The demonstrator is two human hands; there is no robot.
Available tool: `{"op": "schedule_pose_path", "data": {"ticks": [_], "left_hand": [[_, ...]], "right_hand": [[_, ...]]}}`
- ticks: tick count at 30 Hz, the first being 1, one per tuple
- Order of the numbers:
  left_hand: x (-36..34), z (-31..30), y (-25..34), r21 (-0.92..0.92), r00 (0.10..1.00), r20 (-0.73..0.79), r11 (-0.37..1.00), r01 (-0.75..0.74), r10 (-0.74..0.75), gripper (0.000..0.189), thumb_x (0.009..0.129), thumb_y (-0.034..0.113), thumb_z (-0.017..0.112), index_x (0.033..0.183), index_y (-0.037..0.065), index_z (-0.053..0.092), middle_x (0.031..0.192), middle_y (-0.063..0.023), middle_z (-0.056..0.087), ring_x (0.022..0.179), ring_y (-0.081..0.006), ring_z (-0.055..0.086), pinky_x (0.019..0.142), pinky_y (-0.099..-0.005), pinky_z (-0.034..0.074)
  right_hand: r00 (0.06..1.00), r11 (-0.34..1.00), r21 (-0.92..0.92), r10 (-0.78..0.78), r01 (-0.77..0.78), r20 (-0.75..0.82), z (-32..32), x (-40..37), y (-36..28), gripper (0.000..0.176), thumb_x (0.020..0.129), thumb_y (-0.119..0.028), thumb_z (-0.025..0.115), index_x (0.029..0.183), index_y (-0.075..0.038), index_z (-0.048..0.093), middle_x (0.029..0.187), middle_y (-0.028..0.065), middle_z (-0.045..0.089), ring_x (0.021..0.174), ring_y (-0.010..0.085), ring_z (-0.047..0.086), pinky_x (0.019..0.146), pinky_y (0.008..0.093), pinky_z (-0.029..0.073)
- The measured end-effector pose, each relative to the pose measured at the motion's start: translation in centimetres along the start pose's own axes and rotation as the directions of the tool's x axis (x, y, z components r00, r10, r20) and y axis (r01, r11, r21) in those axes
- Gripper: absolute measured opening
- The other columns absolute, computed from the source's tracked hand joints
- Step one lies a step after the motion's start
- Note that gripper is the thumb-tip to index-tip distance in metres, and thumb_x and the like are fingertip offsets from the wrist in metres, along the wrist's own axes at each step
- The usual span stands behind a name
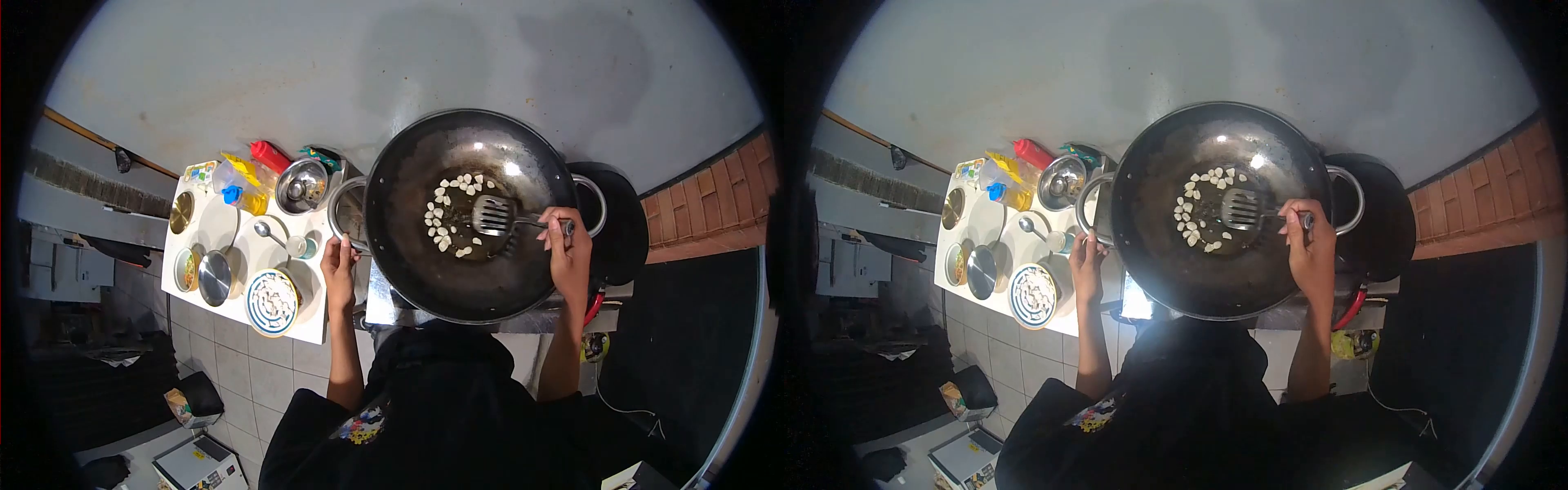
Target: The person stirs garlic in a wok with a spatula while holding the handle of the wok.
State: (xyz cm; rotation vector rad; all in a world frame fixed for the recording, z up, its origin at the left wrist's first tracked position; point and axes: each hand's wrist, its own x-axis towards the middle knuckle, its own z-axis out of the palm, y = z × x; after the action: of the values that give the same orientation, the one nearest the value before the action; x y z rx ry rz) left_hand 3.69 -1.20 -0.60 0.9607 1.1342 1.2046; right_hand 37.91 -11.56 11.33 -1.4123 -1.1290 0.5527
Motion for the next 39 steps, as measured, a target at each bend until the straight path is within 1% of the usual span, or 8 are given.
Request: {"op": "schedule_pose_path", "data": {"ticks": [4,16,23,26,29,33,35,39], "left_hand": [[0.0,0.2,0.2,0.024,1.0,0.0,1.0,-0.005,0.005,0.028,0.094,0.029,0.06,0.109,0.007,0.056,0.078,0.0009,0.053,0.075,-0.0092,0.053,0.075,-0.026,0.045],[-0.2,0.8,0.4,-0.009,0.999,-0.039,1.0,0.013,-0.014,0.025,0.096,0.024,0.057,0.109,0.003,0.057,0.077,0.0022,0.052,0.071,-0.0066,0.049,0.069,-0.0221,0.041],[-0.1,0.8,0.2,-0.034,0.999,-0.035,0.999,0.016,-0.018,0.026,0.097,0.025,0.056,0.11,0.003,0.057,0.077,0.0019,0.052,0.071,-0.0066,0.049,0.069,-0.0221,0.041],[-0.3,0.8,0.3,-0.042,1.0,-0.023,0.999,0.001,-0.002,0.025,0.097,0.025,0.056,0.109,0.003,0.057,0.076,0.002,0.052,0.071,-0.0065,0.049,0.069,-0.022,0.041],[-0.2,0.7,0.4,-0.017,1.0,-0.025,1.0,0.004,-0.005,0.024,0.097,0.024,0.056,0.109,0.003,0.057,0.076,0.0019,0.052,0.071,-0.0065,0.048,0.069,-0.0219,0.041],[-0.4,0.8,0.3,-0.04,1.0,-0.03,0.999,0.003,-0.004,0.023,0.096,0.023,0.057,0.108,0.004,0.057,0.076,0.0018,0.052,0.071,-0.0068,0.048,0.068,-0.022,0.041],[-0.3,0.9,0.3,-0.053,1.0,-0.031,0.999,0.005,-0.007,0.022,0.096,0.023,0.057,0.108,0.004,0.057,0.076,0.0017,0.052,0.071,-0.0069,0.048,0.068,-0.022,0.041],[-0.6,1.1,0.5,-0.043,0.999,-0.043,0.999,-0.002,0.0,0.022,0.096,0.023,0.057,0.107,0.004,0.057,0.077,0.0013,0.053,0.071,-0.0071,0.049,0.068,-0.0221,0.041]], "right_hand": [[1.0,0.978,-0.208,0.002,-0.004,-0.012,-1.4,-0.1,-0.6,0.009,0.096,-0.007,0.05,0.095,0.0,0.056,0.085,0.0058,0.06,0.069,0.0067,0.051,0.063,0.0218,0.044],[0.997,0.996,0.029,0.078,-0.078,0.028,-1.3,-2.0,0.1,0.01,0.097,-0.008,0.049,0.097,0.001,0.054,0.091,0.0077,0.06,0.069,0.0091,0.054,0.061,0.023,0.045],[0.998,0.97,-0.239,-0.057,0.052,-0.013,-2.8,-1.9,0.3,0.009,0.096,-0.007,0.05,0.096,0.0,0.055,0.09,0.008,0.06,0.07,0.0094,0.052,0.062,0.0241,0.045],[1.0,0.976,-0.219,-0.015,0.015,0.002,-1.9,-2.4,0.0,0.009,0.096,-0.007,0.05,0.096,0.0,0.055,0.089,0.008,0.059,0.068,0.0088,0.051,0.062,0.0238,0.045],[0.999,0.998,0.034,0.047,-0.046,-0.019,-1.1,-3.1,0.0,0.007,0.096,-0.006,0.051,0.096,0.0,0.054,0.09,0.0085,0.06,0.066,0.0083,0.051,0.06,0.0233,0.044],[0.998,0.999,0.03,0.021,-0.019,-0.066,-1.4,-2.9,-0.5,0.006,0.095,-0.006,0.051,0.096,0.0,0.054,0.09,0.0083,0.061,0.065,0.0089,0.052,0.06,0.0233,0.044],[0.998,0.977,-0.207,-0.055,0.052,-0.009,-1.8,-2.7,-0.2,0.006,0.095,-0.005,0.051,0.096,0.0,0.054,0.088,0.0077,0.061,0.065,0.0088,0.052,0.06,0.023,0.043],[0.999,0.964,-0.261,-0.053,0.048,-0.011,-1.4,-2.9,0.2,0.005,0.094,-0.004,0.051,0.095,0.0,0.054,0.087,0.007,0.061,0.065,0.0085,0.051,0.06,0.0232,0.043]]}}
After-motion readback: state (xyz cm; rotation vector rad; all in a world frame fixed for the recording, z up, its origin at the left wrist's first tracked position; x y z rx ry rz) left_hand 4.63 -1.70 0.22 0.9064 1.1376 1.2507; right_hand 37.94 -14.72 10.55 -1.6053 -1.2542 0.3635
